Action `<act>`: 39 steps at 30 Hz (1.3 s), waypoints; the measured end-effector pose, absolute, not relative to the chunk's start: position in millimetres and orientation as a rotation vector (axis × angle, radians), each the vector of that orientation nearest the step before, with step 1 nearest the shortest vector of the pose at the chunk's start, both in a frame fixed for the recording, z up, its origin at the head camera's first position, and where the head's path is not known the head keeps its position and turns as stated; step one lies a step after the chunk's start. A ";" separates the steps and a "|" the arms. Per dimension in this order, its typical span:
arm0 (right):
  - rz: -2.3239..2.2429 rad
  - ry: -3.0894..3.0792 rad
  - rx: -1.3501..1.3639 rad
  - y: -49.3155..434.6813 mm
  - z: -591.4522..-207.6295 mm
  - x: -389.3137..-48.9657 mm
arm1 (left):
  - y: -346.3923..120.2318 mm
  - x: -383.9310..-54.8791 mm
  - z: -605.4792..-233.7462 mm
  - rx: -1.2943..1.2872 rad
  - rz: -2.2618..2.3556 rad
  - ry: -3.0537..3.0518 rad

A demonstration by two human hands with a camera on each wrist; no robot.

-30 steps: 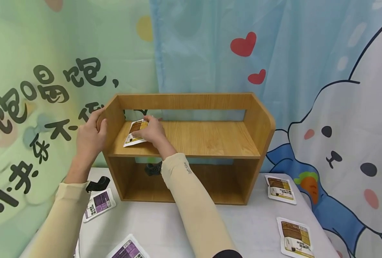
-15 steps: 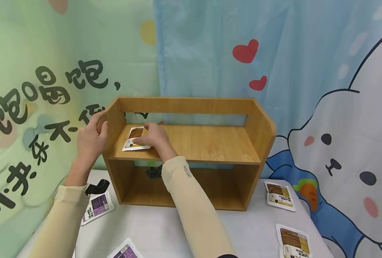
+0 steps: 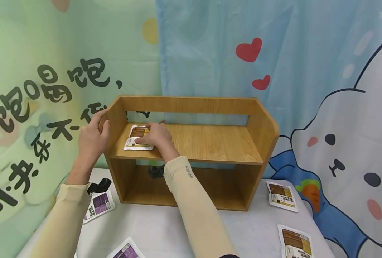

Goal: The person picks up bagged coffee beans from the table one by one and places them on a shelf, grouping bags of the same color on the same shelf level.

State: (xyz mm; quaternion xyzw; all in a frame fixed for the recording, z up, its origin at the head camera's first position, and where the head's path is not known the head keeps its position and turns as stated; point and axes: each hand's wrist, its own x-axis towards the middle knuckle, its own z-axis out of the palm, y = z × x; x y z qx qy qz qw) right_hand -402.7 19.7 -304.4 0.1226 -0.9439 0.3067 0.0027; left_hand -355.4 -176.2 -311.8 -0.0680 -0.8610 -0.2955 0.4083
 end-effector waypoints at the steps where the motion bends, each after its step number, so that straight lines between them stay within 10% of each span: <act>1: 0.962 -2.957 0.382 20.5 -304.6 -402.2 | -175.4 -355.2 -312.1 -0.173 -0.746 -2.171; 14: 0.839 -2.920 0.347 43.8 -308.1 -383.6 | -170.0 -352.5 -319.2 -0.170 -0.772 -2.176; 39: 1.046 -2.807 0.439 215.8 -376.1 -225.6 | -176.3 -352.9 -310.4 -0.169 -0.760 -2.165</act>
